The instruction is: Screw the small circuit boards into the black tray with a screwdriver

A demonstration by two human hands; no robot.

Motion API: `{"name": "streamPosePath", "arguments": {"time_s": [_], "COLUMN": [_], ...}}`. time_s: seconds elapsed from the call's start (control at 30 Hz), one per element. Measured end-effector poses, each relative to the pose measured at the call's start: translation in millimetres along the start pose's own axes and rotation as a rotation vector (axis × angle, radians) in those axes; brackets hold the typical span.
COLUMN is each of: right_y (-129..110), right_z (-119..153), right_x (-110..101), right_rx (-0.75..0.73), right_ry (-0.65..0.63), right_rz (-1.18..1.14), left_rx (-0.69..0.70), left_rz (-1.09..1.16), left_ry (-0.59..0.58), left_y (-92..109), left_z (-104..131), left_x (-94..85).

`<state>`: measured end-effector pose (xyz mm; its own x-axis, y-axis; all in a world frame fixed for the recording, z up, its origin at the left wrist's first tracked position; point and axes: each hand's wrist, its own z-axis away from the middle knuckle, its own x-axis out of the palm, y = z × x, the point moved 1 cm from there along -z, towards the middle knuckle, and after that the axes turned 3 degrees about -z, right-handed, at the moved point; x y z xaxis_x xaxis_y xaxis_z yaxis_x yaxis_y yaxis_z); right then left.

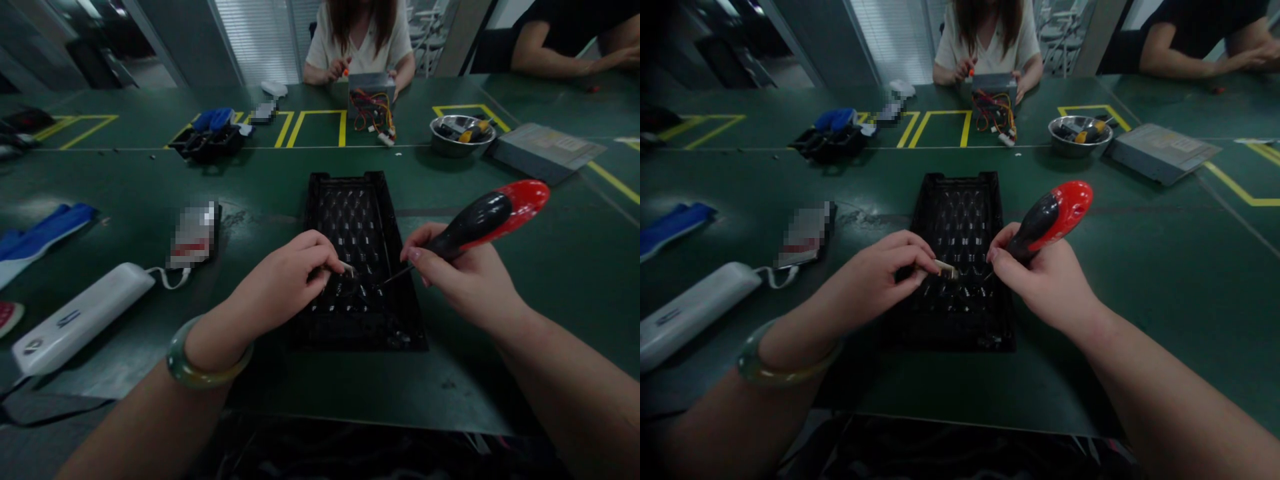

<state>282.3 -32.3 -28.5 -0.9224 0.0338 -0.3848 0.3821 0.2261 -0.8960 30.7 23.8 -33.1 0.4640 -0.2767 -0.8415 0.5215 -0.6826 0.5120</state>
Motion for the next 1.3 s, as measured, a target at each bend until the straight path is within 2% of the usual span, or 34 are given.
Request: {"name": "streamPosePath", "arguments": {"time_s": [0.2,0.47,0.83,1.0,1.3], "right_y": [-2,-3,-4,-5,-6], "right_z": [-1,2,2,1,2], "right_x": [1,1,1,2,2], "right_rx": [-0.001,-0.006,-0.027,-0.045,-0.066], "right_ry": [-0.006,-0.015,-0.012,-0.013,-0.017], "right_rz": [-0.011,0.009,0.022,0.04,0.065], "left_rx": [0.033,0.028,0.024,-0.019,-0.025], "left_rz": [-0.025,-0.079,-0.142,-0.198,-0.225], "left_ry": [-0.117,-0.171,-0.165,-0.098,-0.062], "left_y": [-8,-8,-5,-6,-6], "left_z": [-1,-2,-3,-7,-8], "left_x": [6.9,7.9,10.9,15.5,19.5]}}
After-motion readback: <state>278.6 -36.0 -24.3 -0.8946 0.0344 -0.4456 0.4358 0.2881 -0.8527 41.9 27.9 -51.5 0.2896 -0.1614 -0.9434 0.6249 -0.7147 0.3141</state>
